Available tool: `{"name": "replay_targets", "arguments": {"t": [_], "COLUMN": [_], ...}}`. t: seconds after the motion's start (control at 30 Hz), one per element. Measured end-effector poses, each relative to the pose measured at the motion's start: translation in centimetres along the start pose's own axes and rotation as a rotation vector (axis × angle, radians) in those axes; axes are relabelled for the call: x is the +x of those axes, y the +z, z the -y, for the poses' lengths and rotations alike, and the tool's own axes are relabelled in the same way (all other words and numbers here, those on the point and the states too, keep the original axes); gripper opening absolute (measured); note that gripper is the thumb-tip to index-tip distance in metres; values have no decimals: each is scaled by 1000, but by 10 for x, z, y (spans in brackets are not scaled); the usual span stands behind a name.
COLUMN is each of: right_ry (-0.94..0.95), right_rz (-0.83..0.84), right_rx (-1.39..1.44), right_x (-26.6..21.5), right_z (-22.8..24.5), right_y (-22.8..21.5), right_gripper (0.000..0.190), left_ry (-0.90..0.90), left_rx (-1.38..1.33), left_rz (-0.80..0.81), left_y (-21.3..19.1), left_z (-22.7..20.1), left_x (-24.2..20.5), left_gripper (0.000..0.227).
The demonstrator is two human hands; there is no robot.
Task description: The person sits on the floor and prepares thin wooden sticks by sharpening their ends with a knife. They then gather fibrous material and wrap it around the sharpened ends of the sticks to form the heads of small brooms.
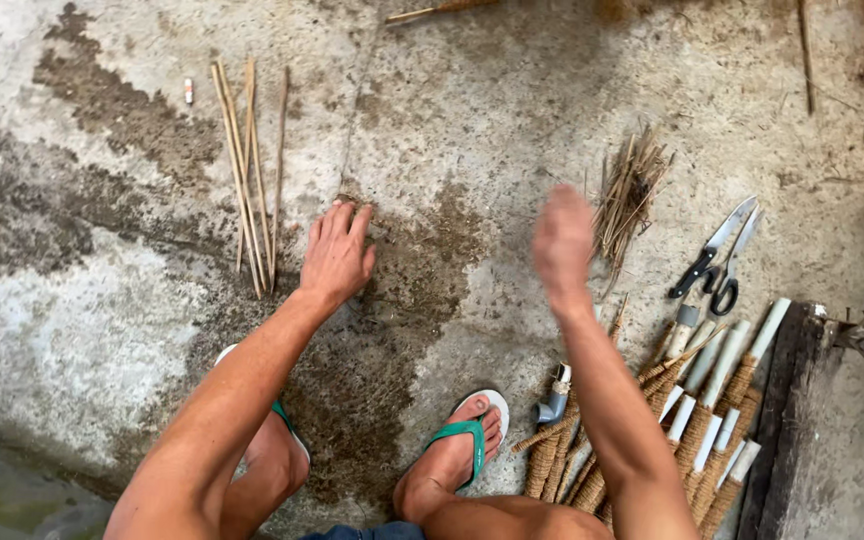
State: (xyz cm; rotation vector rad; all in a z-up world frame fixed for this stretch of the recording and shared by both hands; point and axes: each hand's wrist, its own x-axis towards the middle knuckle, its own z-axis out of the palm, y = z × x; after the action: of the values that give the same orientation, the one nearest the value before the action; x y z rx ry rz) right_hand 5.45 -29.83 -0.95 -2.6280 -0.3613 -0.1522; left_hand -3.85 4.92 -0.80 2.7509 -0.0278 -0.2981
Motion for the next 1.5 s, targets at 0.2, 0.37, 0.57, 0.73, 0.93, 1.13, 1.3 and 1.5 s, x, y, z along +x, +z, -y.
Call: {"name": "replay_targets", "arguments": {"t": [0.2,0.37,0.57,0.73,0.93,1.13,1.3,1.5], "right_ry": [-109,129,443,23,-109,467,259,-682], "right_rz": [570,594,207,505,671,384,324,309], "right_rx": [78,-44,-32,93,-76,-64,123,24], "right_x": [42,77,89,66,80,112,95,60], "right_z": [103,61,-9,97,146,70,109,196], "right_y": [59,41,39,90,103,42,57,153], "right_gripper": [71,78,75,69,82,76,66,42], "left_ry": [-46,104,188,215,204,62,-30,-54], "left_rx": [50,210,357,448,279,27,-132,-193], "left_rz": [119,340,369,413,403,375,281,112], "left_y": [9,-25,-81,-130,-159,-151,-88,-47], "left_z": [0,5,41,49,44,45,36,33], "left_x": [-23,-6,-1,-22,-64,-130,-176,-219], "left_gripper": [68,65,58,59,53,69,60,52]}}
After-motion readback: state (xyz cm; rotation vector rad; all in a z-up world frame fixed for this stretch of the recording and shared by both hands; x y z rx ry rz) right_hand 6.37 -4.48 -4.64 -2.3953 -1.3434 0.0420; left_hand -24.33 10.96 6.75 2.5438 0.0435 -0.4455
